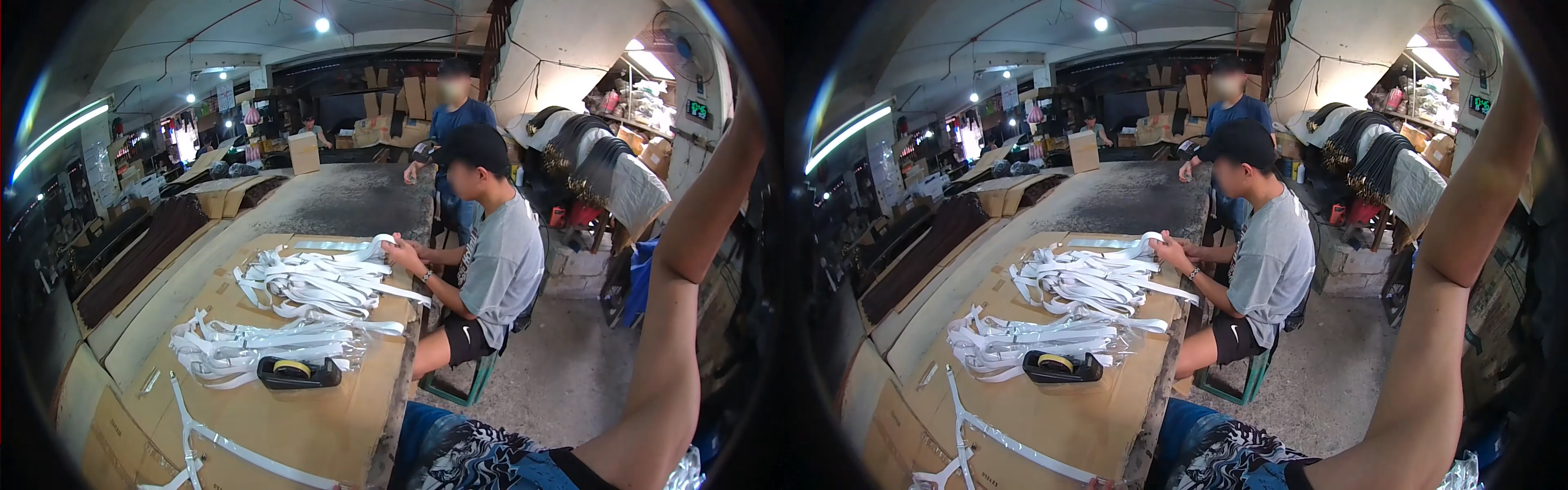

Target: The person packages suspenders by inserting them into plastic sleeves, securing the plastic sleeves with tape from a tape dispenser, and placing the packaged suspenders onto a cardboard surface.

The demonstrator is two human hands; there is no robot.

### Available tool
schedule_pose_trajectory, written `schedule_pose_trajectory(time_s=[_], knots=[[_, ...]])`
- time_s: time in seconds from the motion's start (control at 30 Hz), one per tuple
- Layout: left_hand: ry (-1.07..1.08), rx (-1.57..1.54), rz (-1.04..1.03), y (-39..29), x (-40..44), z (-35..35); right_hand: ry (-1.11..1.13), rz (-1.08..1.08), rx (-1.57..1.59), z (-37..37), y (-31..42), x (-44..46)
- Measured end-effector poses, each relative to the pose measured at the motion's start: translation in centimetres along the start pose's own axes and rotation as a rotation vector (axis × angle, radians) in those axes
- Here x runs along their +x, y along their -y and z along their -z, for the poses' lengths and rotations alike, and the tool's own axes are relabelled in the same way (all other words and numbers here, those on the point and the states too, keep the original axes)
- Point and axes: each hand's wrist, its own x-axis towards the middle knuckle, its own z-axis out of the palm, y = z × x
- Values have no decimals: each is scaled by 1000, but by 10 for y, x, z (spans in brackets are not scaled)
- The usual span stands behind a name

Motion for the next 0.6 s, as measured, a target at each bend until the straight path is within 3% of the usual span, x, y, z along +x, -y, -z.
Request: schedule_pose_trajectory(time_s=[0.23,0.33,0.43,0.47,0.5,0.53,0.57,0.6], knots=[[-1,64,104,-13,6,5,135,21,-61,-18,20,-58],[4,80,53,1,0,-3,313,83,1,-12,91,-146],[55,24,46,13,-3,-12,894,-26,437,3,203,-273],[77,6,71,15,-4,-12,1153,-394,954,11,247,-320],[3,-39,86,20,-7,-19,1339,-296,1172,20,279,-373],[-76,-65,120,24,-12,-26,1533,-448,1407,42,317,-427],[-73,-83,167,18,-14,-24,1893,-828,1546,70,353,-473],[-77,-100,210,14,-9,-21,1965,-963,1638,97,393,-505]])
